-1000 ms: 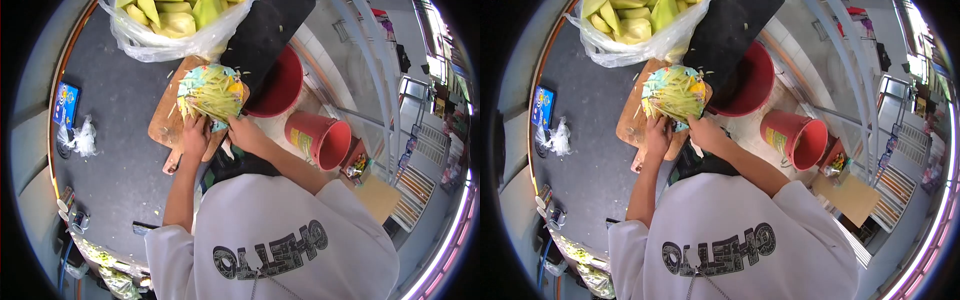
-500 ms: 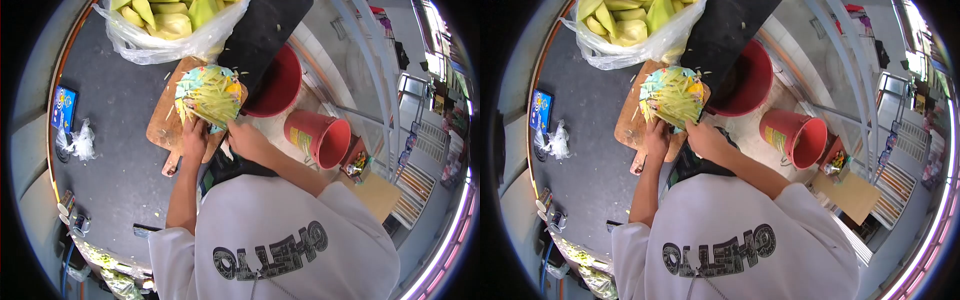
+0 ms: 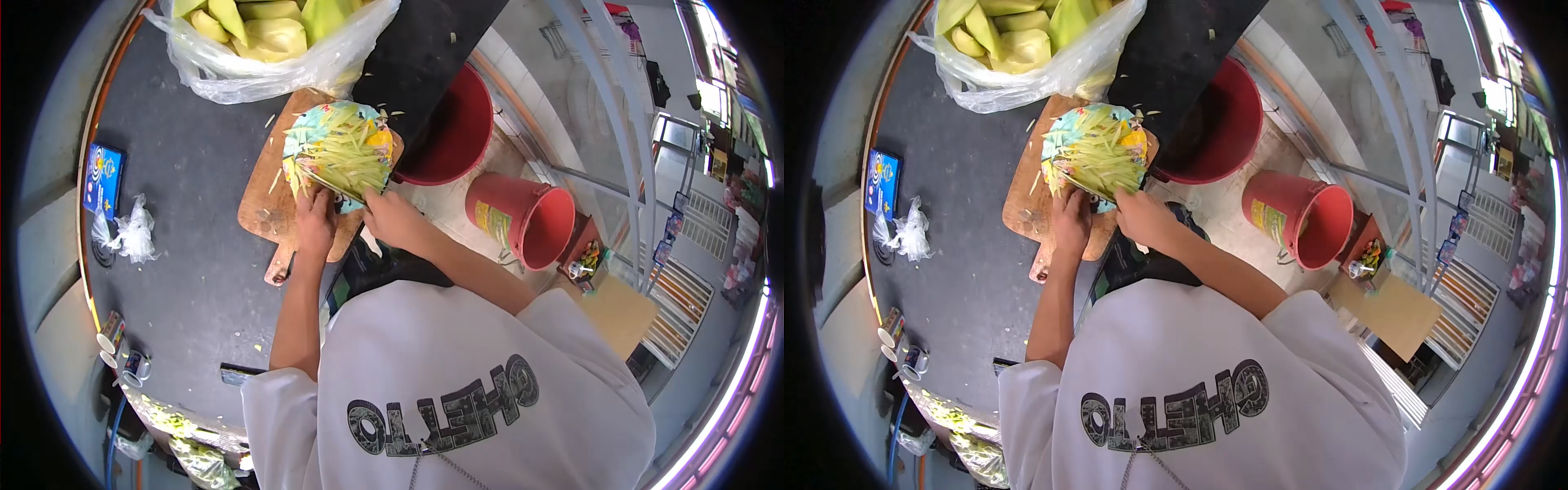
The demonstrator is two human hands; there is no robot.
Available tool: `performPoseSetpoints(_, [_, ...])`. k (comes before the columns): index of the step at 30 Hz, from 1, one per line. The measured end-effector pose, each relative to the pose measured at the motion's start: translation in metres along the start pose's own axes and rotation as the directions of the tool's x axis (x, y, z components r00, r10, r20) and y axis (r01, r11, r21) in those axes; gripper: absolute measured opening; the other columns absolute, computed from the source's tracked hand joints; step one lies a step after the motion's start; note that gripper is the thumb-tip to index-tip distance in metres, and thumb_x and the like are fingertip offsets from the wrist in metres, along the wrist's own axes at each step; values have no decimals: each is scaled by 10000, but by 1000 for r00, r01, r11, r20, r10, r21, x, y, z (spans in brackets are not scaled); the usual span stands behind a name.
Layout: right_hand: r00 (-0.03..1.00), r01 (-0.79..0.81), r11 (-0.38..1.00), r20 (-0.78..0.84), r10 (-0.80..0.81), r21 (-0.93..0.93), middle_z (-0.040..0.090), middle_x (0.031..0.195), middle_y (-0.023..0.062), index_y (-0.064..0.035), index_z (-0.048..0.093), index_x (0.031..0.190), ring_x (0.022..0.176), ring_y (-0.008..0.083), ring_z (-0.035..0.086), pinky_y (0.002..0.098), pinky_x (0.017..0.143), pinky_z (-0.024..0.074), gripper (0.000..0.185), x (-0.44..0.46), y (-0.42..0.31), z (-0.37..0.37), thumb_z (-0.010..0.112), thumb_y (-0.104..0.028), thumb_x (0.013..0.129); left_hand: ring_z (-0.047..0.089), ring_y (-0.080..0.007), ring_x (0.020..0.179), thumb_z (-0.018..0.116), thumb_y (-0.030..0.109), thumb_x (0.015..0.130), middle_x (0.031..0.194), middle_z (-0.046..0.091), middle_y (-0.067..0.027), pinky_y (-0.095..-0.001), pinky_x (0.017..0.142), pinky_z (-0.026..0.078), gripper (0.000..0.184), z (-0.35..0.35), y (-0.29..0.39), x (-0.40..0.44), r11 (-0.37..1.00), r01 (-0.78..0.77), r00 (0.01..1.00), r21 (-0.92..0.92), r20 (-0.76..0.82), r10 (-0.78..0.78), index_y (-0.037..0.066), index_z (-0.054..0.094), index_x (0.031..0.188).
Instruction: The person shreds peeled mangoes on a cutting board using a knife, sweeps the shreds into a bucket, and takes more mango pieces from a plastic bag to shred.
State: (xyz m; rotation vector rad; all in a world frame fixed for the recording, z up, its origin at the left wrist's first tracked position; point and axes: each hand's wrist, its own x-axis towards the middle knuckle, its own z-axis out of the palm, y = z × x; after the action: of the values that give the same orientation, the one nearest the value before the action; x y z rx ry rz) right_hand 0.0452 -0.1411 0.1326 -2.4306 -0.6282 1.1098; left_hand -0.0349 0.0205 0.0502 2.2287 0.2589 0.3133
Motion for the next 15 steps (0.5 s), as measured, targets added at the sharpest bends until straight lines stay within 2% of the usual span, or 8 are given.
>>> performPoseSetpoints(2, [999, 26, 999, -27, -27, -40, 647, 817, 288, 19, 492, 1109, 786, 481, 659, 566, 703, 537, 285, 7, 1, -4, 574, -149, 895, 615, -391, 947, 686, -39, 818, 1036, 650, -174, -443, 795, 510, 159, 5, -5, 5, 1000, 15, 1000, 8, -2, -15, -20, 676, 975])
performPoseSetpoints(4, [1000, -9, 1000, -16, 8, -5, 646, 837, 295, 19, 489, 1104, 796, 485, 657, 567, 710, 535, 275, -5, -9, -7, 565, -151, 901, 620, -386, 945, 690, -35, 822, 1034, 654, -173, -436, 800, 512, 150, 1, -3, 0, 1000, 18, 1000, -17, -4, -18, -24, 673, 971])
performPoseSetpoints(6, [1000, 23, 1000, -18, -23, 2, 645, 862, 301, 18, 485, 1116, 818, 487, 655, 577, 732, 529, 286, 1, -4, -11, 563, -157, 904, 623, -384, 946, 691, -32, 824, 1032, 656, -171, -433, 802, 513, 137, 0, -3, 3, 1000, 5, 1000, -19, -11, -5, -21, 674, 959])
performPoseSetpoints(8, [999, -37, 999, -12, 38, 39, 639, 878, 311, 16, 493, 1103, 852, 499, 645, 583, 754, 520, 275, -5, -1, -2, 562, -162, 906, 626, -381, 947, 693, -29, 825, 1029, 658, -168, -429, 804, 515, 124, -2, -2, -3, 1000, 6, 1000, -25, 5, -6, -18, 676, 948])
performPoseSetpoints(11, [999, -33, 995, 20, 32, 94, 630, 877, 323, 14, 502, 1092, 880, 511, 633, 589, 762, 514, 266, 1, 0, -5, 559, -173, 911, 638, -366, 930, 690, -32, 826, 1027, 659, -162, -418, 786, 524, 109, 2, -4, 7, 1000, 4, 999, 8, -48, -4, -8, 682, 932])
performPoseSetpoints(14, [999, 25, 990, -34, -20, 136, 626, 864, 333, 11, 507, 1056, 871, 516, 629, 582, 748, 514, 243, 2, 14, -3, 560, -179, 914, 649, -347, 872, 692, -38, 807, 998, 665, -151, -398, 746, 536, 112, -6, 1, 6, 999, 37, 999, -30, 8, -37, -4, 683, 913])
performPoseSetpoints(15, [999, 31, 991, -38, -26, 134, 626, 864, 333, 11, 507, 1056, 871, 516, 629, 582, 748, 514, 243, 1, 15, -11, 560, -179, 914, 640, -340, 860, 691, -35, 782, 954, 655, -148, -399, 748, 531, 102, -11, 4, 14, 993, 76, 995, -89, 72, -70, -1, 678, 877])
